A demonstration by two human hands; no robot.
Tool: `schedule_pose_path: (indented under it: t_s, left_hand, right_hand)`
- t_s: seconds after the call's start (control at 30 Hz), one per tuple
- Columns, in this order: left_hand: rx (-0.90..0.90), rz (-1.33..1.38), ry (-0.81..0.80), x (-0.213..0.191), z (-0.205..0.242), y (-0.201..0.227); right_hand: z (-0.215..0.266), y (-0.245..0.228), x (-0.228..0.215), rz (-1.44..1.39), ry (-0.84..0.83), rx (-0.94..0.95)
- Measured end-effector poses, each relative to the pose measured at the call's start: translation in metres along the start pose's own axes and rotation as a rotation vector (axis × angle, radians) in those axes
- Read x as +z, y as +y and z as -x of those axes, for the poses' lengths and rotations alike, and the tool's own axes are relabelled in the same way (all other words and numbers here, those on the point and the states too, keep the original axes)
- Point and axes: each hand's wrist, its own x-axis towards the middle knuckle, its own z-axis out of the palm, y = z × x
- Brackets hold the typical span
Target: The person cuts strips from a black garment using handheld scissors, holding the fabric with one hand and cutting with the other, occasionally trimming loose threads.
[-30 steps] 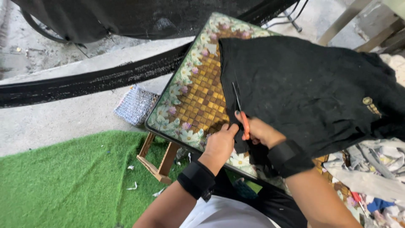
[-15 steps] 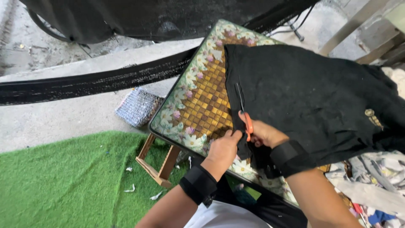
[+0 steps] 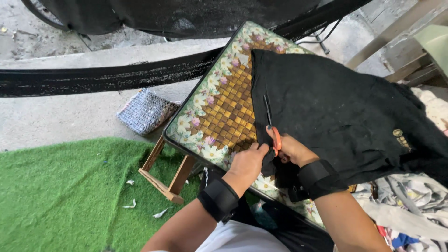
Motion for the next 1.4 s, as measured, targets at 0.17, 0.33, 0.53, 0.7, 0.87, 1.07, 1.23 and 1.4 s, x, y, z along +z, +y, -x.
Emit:
schedule_pose_path:
  t_s: [0.17, 0.33, 0.53, 0.7, 0.87, 1.07, 1.23, 1.4]
  left_hand:
    - [0.012, 0.012, 0.031, 0.003, -0.003, 0.001]
    - [-0.005, 0.01, 0.019, -0.002, -0.003, 0.009]
    - [0.022, -0.008, -0.045, -0.022, -0.031, 0.004]
    - [-0.093, -0.253, 0.008, -0.04, -0.105, -0.006]
    - [-0.292, -0.46, -0.078, -0.02, -0.17, -0.036]
    - [-0.585, -0.363, -0.475, -0.024, -0.179, -0.048]
    - [-0.615, -0.319, -0.522, -0.031, -0.178, -0.043]
    - [-0.6, -0.315, -0.5, -0.019, -0.18, -0.052]
  right_hand:
    - [-0.017, -0.021, -0.009, 0.033, -0.061, 0.075]
    - [-0.022, -0.018, -0.014, 0.08, -0.065, 0.035]
    - [-0.041, -0.005, -0.018, 0.011, -0.075, -0.034]
    - [-0.025, -0.007, -0.02, -0.002, -0.14, -0.041]
    - [-0.014, -0.01, -0.024, 0.013, -0.097, 0.009]
    - [-0.018, -0.02, -0.028, 0.054, -0.175, 0.049]
    - [-0.016, -0.046, -0.025, 0.113, -0.16, 0.078]
    - [-0.018, -0.041, -0.015, 0.063, -0.1, 0.05]
